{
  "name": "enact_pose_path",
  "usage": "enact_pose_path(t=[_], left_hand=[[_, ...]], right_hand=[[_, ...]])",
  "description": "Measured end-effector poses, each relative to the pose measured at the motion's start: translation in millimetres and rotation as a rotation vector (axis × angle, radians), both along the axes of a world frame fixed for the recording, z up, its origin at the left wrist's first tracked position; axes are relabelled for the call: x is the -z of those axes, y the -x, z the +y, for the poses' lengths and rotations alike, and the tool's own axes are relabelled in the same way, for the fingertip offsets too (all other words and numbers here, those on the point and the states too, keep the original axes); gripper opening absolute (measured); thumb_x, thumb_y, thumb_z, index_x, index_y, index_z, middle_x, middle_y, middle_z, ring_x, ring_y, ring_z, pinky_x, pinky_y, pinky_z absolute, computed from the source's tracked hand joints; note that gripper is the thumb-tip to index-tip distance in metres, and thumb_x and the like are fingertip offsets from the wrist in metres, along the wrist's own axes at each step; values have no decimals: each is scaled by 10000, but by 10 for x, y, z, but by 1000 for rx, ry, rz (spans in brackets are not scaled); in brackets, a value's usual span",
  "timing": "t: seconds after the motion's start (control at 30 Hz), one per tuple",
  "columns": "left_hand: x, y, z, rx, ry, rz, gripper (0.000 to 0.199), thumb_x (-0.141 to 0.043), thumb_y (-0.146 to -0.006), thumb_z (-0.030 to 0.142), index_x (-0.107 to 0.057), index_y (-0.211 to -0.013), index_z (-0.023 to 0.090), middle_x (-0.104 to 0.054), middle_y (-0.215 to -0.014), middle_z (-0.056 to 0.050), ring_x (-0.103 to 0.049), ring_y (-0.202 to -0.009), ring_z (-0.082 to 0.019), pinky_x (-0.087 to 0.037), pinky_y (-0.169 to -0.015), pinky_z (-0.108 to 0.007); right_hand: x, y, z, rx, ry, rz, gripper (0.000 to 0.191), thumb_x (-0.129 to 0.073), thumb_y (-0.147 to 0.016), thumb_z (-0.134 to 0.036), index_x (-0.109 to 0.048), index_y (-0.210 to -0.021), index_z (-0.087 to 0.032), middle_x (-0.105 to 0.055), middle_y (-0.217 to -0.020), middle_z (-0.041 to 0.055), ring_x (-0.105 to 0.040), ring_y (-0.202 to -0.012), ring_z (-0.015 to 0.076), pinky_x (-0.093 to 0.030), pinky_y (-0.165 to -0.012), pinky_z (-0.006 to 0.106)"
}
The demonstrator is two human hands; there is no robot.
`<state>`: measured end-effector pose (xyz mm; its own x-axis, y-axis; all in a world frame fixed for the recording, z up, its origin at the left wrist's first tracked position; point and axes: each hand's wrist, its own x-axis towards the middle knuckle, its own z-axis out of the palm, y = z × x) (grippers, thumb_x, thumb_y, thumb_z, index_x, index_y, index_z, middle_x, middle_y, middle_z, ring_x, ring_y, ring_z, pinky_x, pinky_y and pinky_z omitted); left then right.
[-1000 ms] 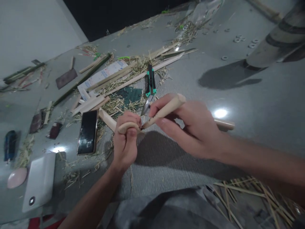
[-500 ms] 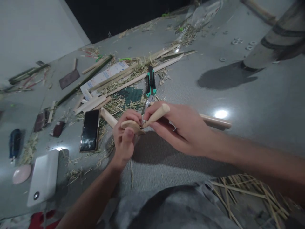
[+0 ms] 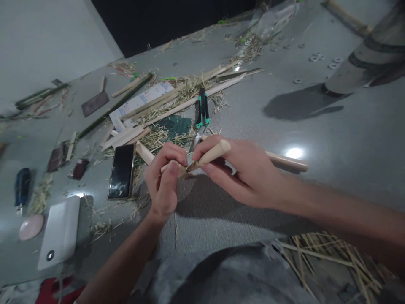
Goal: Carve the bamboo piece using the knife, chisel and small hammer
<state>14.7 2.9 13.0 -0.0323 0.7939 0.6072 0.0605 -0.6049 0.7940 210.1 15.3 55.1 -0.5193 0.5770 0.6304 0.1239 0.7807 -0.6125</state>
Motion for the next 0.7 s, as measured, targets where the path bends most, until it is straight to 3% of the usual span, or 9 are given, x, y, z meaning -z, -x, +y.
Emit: enact_pose_path(t=[0.1,0.27,0.33,0.43,0.57,0.7], left_hand=[[-20,-9,-4,-18,16,-28,290,-586,-1034,370,-642,-794,216,-575,-775,-27,-542,-749,-190,-424,-703,-344],[-59,-21,-12,26,46,-108,239,-618,-1000,292,-648,-781,201,-549,-748,-23,-534,-735,-184,-441,-693,-338],[-96,-23,-22,45,68,-128,184,-631,-966,244,-658,-791,194,-553,-753,-26,-536,-732,-182,-435,-683,-333],[-167,-25,-31,72,89,-143,91,-629,-894,163,-686,-829,190,-570,-774,-28,-542,-729,-179,-442,-679,-331],[-252,-33,-30,80,102,-143,155,-590,-836,110,-707,-882,201,-603,-809,-26,-549,-706,-167,-450,-655,-324],[-285,-51,-56,67,181,-111,190,-544,-855,87,-683,-869,215,-586,-723,-10,-543,-634,-163,-437,-607,-327]], right_hand=[[34,-9,20,-32,138,114,80,-550,-1054,-174,-616,-1011,-187,-683,-975,27,-581,-770,115,-439,-695,273],[108,-38,158,-76,671,485,99,-587,-1021,-190,-681,-1002,-214,-491,-761,-30,-398,-613,118,-299,-531,280],[94,-44,202,-116,790,597,106,-595,-988,-202,-687,-937,-212,-434,-704,-34,-347,-597,126,-276,-521,282],[39,-48,216,-101,871,669,83,-635,-932,-221,-702,-885,-209,-417,-688,-27,-332,-617,137,-279,-531,286],[-2,-51,186,-95,923,705,69,-645,-897,-205,-710,-875,-199,-407,-684,-29,-321,-604,131,-273,-532,286],[35,-58,195,-108,916,712,78,-634,-910,-198,-705,-879,-197,-408,-692,-30,-335,-597,126,-291,-532,278]])
